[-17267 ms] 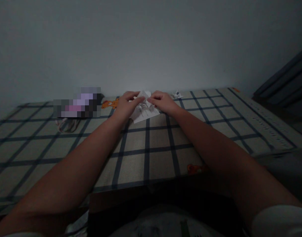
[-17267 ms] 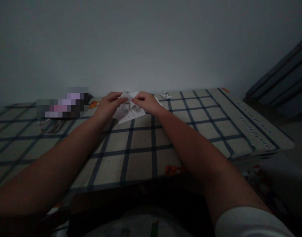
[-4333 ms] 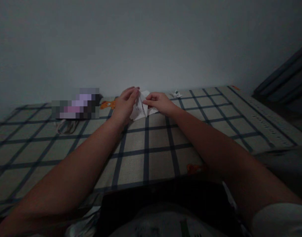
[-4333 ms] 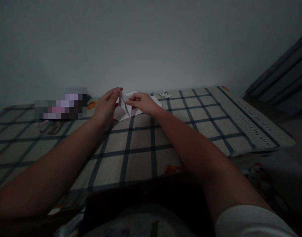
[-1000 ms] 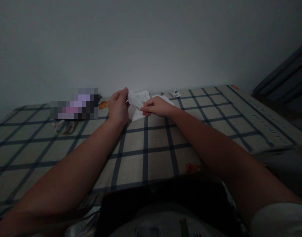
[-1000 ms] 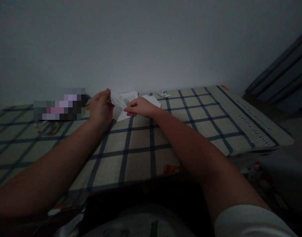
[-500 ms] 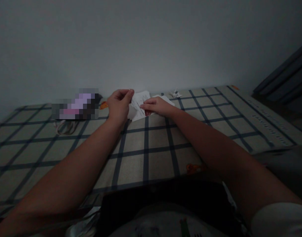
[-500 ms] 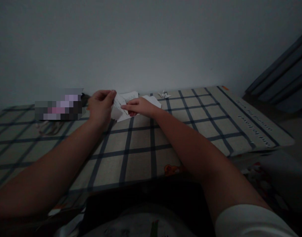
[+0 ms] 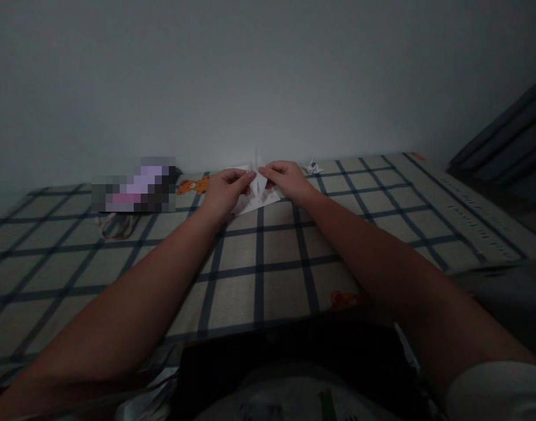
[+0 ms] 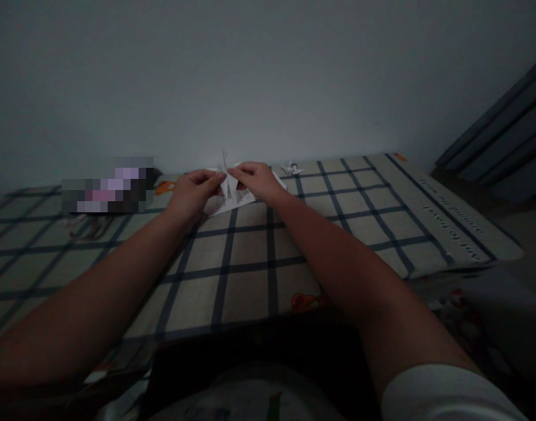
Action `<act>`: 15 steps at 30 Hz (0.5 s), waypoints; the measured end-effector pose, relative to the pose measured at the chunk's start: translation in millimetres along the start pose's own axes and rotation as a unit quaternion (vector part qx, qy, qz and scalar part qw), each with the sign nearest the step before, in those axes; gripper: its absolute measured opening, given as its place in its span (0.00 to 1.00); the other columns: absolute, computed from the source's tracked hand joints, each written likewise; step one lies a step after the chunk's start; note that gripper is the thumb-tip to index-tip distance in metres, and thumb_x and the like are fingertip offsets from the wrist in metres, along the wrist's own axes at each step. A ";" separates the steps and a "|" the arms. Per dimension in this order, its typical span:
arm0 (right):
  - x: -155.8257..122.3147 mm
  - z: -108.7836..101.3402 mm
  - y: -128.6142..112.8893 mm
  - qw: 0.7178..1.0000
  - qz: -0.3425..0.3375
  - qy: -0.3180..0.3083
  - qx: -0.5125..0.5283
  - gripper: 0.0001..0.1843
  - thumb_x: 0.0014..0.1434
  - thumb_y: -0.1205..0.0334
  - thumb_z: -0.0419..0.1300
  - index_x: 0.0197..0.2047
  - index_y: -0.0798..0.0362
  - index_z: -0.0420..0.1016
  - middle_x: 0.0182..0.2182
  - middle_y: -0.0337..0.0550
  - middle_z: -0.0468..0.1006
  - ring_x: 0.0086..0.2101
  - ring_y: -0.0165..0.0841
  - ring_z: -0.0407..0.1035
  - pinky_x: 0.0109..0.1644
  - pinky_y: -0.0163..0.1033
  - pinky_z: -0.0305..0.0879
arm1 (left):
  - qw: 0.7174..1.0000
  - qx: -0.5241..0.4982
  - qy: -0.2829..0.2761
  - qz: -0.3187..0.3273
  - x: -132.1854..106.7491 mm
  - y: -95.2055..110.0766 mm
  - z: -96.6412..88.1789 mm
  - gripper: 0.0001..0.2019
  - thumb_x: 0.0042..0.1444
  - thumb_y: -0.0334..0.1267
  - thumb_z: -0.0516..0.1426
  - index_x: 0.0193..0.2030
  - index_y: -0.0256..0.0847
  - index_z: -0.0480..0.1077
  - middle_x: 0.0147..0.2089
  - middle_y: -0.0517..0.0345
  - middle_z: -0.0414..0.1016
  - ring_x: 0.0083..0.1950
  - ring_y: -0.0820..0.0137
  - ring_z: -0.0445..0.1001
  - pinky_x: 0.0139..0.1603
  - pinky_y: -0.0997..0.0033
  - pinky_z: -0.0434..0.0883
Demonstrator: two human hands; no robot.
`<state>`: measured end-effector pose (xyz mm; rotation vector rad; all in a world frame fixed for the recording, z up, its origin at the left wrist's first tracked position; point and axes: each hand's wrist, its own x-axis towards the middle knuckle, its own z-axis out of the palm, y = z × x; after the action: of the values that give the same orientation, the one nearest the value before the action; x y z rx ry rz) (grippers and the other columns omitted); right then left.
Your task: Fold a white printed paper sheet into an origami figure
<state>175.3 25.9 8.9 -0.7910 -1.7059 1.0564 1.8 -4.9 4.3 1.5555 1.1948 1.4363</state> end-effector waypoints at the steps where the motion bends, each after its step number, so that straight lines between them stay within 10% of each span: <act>1: 0.8 0.0 1.4 1.000 0.006 -0.001 0.013 0.16 0.60 0.52 0.61 0.29 0.56 0.71 0.22 0.35 0.69 0.25 0.25 0.63 0.32 0.32 0.62 | 1.000 0.012 0.003 0.003 -0.7 1.5 -0.4 0.14 0.49 0.48 0.66 0.30 0.37 0.77 0.24 0.60 0.72 0.26 0.76 0.67 0.29 0.76 0.64; 15: 0.5 3.2 11.2 0.981 0.065 -0.064 0.170 0.16 0.49 0.53 0.70 0.32 0.56 0.74 0.28 0.38 0.75 0.29 0.27 0.67 0.34 0.33 0.64 | 0.995 0.032 -0.098 0.008 -4.7 3.6 -2.1 0.13 0.48 0.44 0.66 0.24 0.37 0.73 0.23 0.61 0.72 0.26 0.75 0.67 0.32 0.73 0.63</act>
<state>172.6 30.0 -1.6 -0.6297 -1.5349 1.4692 0.5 -10.7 6.3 1.7095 1.1236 1.2343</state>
